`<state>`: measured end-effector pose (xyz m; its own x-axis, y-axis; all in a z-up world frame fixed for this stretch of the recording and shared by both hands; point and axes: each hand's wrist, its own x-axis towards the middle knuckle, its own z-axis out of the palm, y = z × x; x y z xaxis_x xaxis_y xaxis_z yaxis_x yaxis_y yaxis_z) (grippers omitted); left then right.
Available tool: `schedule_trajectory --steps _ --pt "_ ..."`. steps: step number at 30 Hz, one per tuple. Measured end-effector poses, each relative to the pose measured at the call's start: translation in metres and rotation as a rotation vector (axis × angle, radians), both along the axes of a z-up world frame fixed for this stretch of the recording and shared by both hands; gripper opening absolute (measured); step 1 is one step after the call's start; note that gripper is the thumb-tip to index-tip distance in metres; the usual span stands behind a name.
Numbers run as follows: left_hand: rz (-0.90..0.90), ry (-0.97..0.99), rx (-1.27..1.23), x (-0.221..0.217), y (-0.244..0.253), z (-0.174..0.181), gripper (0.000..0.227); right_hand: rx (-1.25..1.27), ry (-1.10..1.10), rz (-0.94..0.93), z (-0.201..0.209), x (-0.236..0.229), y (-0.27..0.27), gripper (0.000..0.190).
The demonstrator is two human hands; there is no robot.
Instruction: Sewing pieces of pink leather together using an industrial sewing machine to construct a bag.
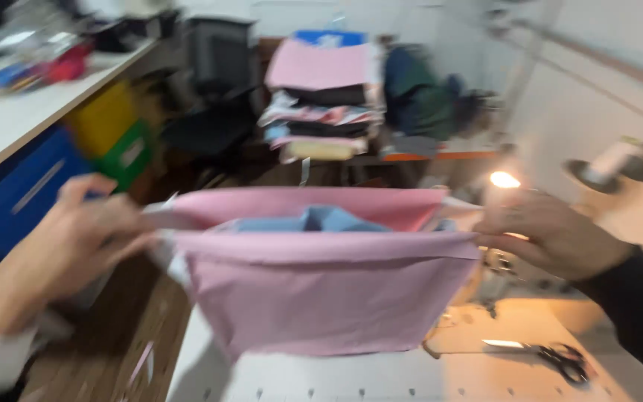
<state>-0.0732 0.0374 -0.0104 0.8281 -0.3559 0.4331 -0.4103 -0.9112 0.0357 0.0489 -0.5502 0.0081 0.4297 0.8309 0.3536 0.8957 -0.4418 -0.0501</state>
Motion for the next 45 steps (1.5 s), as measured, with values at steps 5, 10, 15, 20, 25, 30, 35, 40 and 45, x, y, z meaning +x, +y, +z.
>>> schedule_trajectory --steps 5,10,15,20,25,30,35,40,45 --pt "0.002 0.005 -0.029 0.002 0.000 0.006 0.018 0.046 -0.032 -0.071 -0.014 0.001 -0.007 0.023" --pt "-0.105 0.051 -0.095 0.003 -0.028 0.038 0.018 -0.003 -0.050 -0.064 -0.020 0.007 -0.009 0.018" --pt "-0.193 0.047 -0.455 0.007 -0.168 0.072 0.036 0.025 -0.067 0.083 0.014 -0.020 0.029 0.017" --pt "-0.337 0.218 -0.242 0.032 -0.297 0.072 0.035 -0.006 -0.056 0.073 0.017 -0.023 0.029 0.017" --pt "-0.294 0.419 -0.259 0.046 -0.322 0.053 0.027 -0.011 -0.060 0.107 0.017 -0.015 0.024 0.012" --pt "-0.164 0.335 -0.361 0.033 -0.326 0.035 0.019 -0.028 -0.069 0.272 0.013 -0.005 0.027 0.013" --pt "-0.230 0.294 -0.339 0.027 -0.320 0.037 0.018 -0.076 -0.128 0.340 0.017 -0.008 0.029 0.014" --pt "-0.130 0.430 -0.395 0.024 -0.296 0.039 0.018 -0.062 -0.133 0.342 0.012 0.000 0.034 0.010" --pt "-0.110 0.393 -0.412 0.020 -0.295 0.031 0.013 -0.029 -0.222 0.332 0.015 -0.006 0.047 0.026"
